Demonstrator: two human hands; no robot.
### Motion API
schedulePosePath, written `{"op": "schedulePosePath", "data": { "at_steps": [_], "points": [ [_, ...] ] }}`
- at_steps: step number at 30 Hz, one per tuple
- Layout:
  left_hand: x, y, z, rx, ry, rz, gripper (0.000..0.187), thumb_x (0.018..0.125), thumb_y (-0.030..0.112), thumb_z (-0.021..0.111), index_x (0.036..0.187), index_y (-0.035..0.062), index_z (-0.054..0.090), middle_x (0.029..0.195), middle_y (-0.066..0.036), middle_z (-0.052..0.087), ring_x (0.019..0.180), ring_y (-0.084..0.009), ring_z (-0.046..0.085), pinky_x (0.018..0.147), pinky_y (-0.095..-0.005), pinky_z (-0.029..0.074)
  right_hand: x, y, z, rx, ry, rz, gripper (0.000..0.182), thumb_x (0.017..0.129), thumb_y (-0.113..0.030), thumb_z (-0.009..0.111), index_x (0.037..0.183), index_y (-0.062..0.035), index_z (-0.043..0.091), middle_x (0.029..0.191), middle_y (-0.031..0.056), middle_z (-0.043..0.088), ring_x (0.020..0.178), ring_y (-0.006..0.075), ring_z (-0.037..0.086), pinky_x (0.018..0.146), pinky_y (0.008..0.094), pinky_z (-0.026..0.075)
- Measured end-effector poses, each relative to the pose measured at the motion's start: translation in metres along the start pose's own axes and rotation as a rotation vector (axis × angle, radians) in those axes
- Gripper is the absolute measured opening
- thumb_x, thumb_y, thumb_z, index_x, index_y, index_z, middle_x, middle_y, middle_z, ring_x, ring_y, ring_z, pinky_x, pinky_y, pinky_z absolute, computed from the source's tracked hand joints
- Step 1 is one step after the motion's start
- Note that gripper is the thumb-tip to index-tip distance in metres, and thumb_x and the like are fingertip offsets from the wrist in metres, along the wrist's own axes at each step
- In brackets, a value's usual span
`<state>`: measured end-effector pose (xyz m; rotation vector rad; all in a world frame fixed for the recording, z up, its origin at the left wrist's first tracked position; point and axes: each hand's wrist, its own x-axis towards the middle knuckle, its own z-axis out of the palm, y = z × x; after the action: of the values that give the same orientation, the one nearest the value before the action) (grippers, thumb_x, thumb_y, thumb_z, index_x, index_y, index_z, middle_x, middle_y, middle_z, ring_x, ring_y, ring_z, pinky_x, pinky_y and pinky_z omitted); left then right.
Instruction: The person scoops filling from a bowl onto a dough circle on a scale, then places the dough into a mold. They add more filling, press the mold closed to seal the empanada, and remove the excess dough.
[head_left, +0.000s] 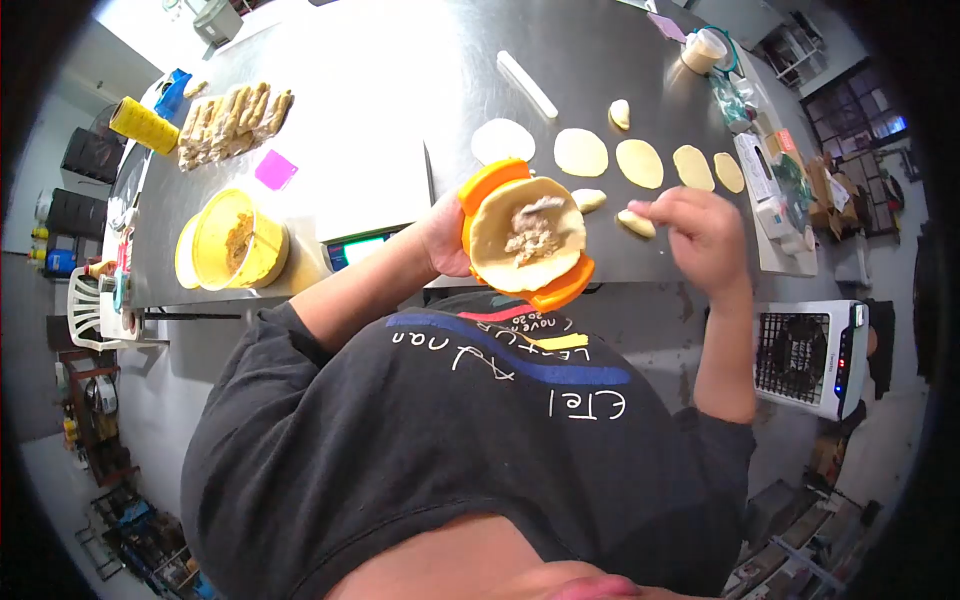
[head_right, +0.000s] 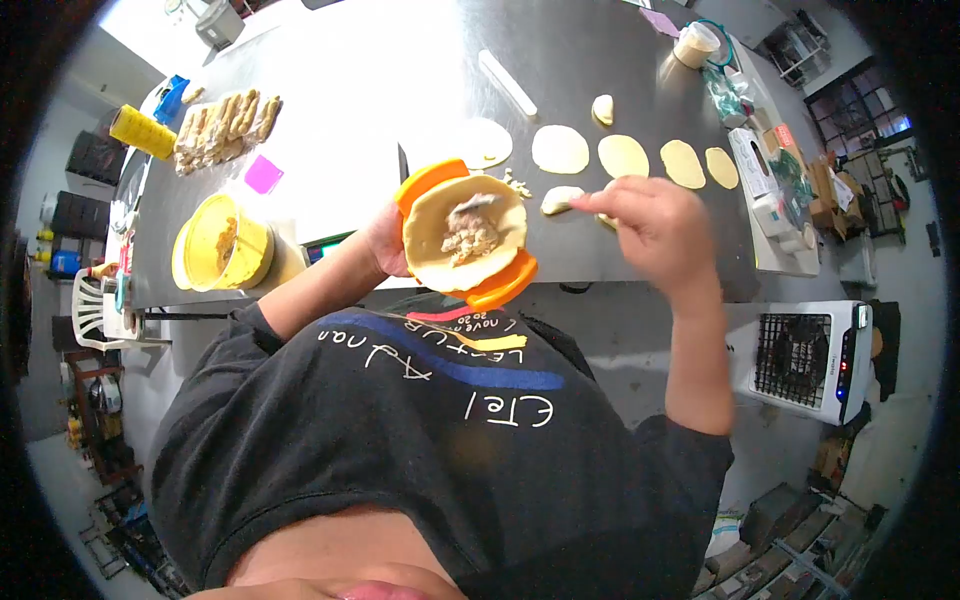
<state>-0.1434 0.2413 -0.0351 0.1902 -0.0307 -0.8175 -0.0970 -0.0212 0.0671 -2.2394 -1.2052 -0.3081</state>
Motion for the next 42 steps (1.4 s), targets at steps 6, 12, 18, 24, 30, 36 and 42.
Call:
{"op": "schedulePosePath", "data": {
  "at_steps": [6,12,18,24,30,36,42],
  "points": [
    [0.009,0.001,-0.002,-0.028,-0.121,-0.025,0.054,0.092,0.048,0.034,0.122,0.0063,0.050,0.121,-0.015,0.054,0.106,-0.0265,0.057,0.091,-0.0408,0.046,-0.007,-0.006,0.002,-0.033,0.004,-0.069,0.034,0.062,0.008,0.054,0.084,-0.0126,0.070,0.069,0.0054,0.061,0.061,0.0216,0.057,0.053,0.0304,0.044],
    [0.011,0.007,0.001,-0.005,-0.144,-0.016,0.056,0.093,0.048,0.030,0.126,0.0061,0.047,0.127,-0.015,0.049,0.112,-0.0275,0.053,0.095,-0.0420,0.043,-0.005,-0.004,-0.004,-0.060,0.048,-0.086,0.032,0.062,0.007,0.055,0.082,-0.0132,0.070,0.069,0.0044,0.060,0.060,0.0204,0.056,0.052,0.0303,0.043],
    [0.006,0.011,-0.009,-0.033,-0.125,-0.009,0.055,0.093,0.044,0.031,0.130,0.0053,0.042,0.128,-0.017,0.048,0.111,-0.0296,0.053,0.094,-0.0450,0.044,0.003,-0.004,-0.024,-0.125,0.059,-0.126,0.032,0.061,0.007,0.056,0.081,-0.0144,0.071,0.070,0.0033,0.061,0.060,0.0197,0.056,0.051,0.0296,0.042],
    [0.005,0.010,0.001,0.069,0.025,-0.005,0.053,0.092,0.049,0.034,0.120,0.0087,0.052,0.118,-0.011,0.056,0.103,-0.0251,0.058,0.092,-0.0408,0.046,0.003,0.004,-0.012,-0.096,0.002,-0.143,0.030,0.061,0.006,0.057,0.080,-0.0127,0.070,0.068,0.0035,0.060,0.058,0.0198,0.055,0.050,0.0296,0.041],
    [0.008,0.011,-0.005,0.024,-0.065,-0.004,0.052,0.092,0.049,0.034,0.120,0.0085,0.052,0.119,-0.012,0.056,0.104,-0.0249,0.057,0.091,-0.0401,0.046,0.011,0.001,-0.037,-0.107,-0.028,-0.145,0.029,0.061,0.005,0.057,0.079,-0.0127,0.070,0.066,0.0027,0.059,0.058,0.0198,0.055,0.050,0.0306,0.041],
    [0.014,0.005,-0.005,0.016,-0.044,-0.039,0.053,0.092,0.050,0.034,0.119,0.0083,0.052,0.119,-0.012,0.056,0.103,-0.0245,0.058,0.090,-0.0398,0.047,0.010,0.001,-0.026,-0.102,-0.124,-0.150,0.028,0.061,0.004,0.057,0.079,-0.0127,0.070,0.066,0.0031,0.059,0.058,0.0203,0.055,0.050,0.0313,0.041],
    [0.013,0.002,0.004,0.003,-0.053,-0.048,0.053,0.091,0.051,0.035,0.118,0.0087,0.053,0.116,-0.012,0.057,0.102,-0.0245,0.058,0.089,-0.0399,0.047,0.001,0.005,-0.024,-0.103,-0.069,-0.092,0.030,0.061,0.005,0.057,0.079,-0.0144,0.071,0.068,0.0033,0.061,0.061,0.0196,0.057,0.051,0.0303,0.042]
  ]
}}
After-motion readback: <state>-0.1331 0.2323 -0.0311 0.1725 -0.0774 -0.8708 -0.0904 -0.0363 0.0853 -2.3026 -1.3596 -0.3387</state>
